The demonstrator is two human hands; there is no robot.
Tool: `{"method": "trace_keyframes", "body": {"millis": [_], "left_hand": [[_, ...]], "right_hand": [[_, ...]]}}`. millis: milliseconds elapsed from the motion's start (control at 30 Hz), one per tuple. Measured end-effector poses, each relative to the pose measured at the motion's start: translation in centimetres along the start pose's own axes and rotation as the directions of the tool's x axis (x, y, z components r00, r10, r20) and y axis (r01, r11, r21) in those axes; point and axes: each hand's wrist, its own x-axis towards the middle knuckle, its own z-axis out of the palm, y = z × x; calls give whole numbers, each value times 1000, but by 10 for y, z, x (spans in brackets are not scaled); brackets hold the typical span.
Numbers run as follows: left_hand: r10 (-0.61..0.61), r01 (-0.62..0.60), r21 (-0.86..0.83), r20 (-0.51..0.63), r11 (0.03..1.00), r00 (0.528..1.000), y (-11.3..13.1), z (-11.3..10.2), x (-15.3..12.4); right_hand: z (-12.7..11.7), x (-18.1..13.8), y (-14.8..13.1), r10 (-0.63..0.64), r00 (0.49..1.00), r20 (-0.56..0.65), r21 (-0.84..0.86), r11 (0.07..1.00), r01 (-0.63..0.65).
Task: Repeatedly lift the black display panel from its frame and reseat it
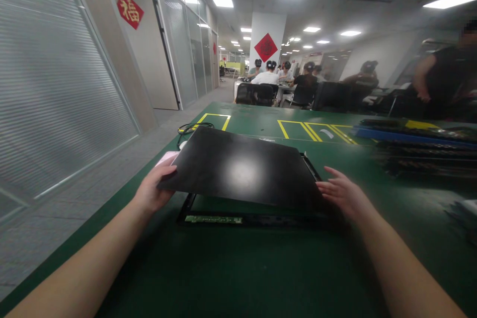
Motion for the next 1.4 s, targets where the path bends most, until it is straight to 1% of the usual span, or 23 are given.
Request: {"method": "trace_keyframes", "body": {"millis": [100,233,333,433,567,733,967,1167,1400], "left_hand": [[-30,29,35,18,999,999,-3,2,-2],[-77,71,65,92,995,993,-11,6,-4],[-117,108,74,130,991,985,-20,8,-4],[-152,140,100,132,985,979,-26,9,-3],[-189,176,104,129,979,973,-28,8,-2],[-196,183,100,142,978,970,-29,4,-1],[-220,210,82,146,974,964,-32,1,1],[-216,197,131,161,972,963,-30,3,2],[-272,252,122,193,960,943,-31,-2,5]], "right_hand": [[1,3,1,-17,995,-96,-107,994,7],[1,5,5,-107,969,-221,-209,976,60],[-3,7,8,-158,948,-275,-270,959,82],[-5,9,11,-203,931,-305,-315,943,102],[-5,9,13,-224,925,-307,-373,923,100],[-3,8,12,-226,930,-291,-443,893,78],[-4,10,15,-237,925,-296,-448,890,85],[-7,13,17,-239,923,-301,-453,888,82],[-10,17,20,-231,923,-306,-436,897,80]]}}
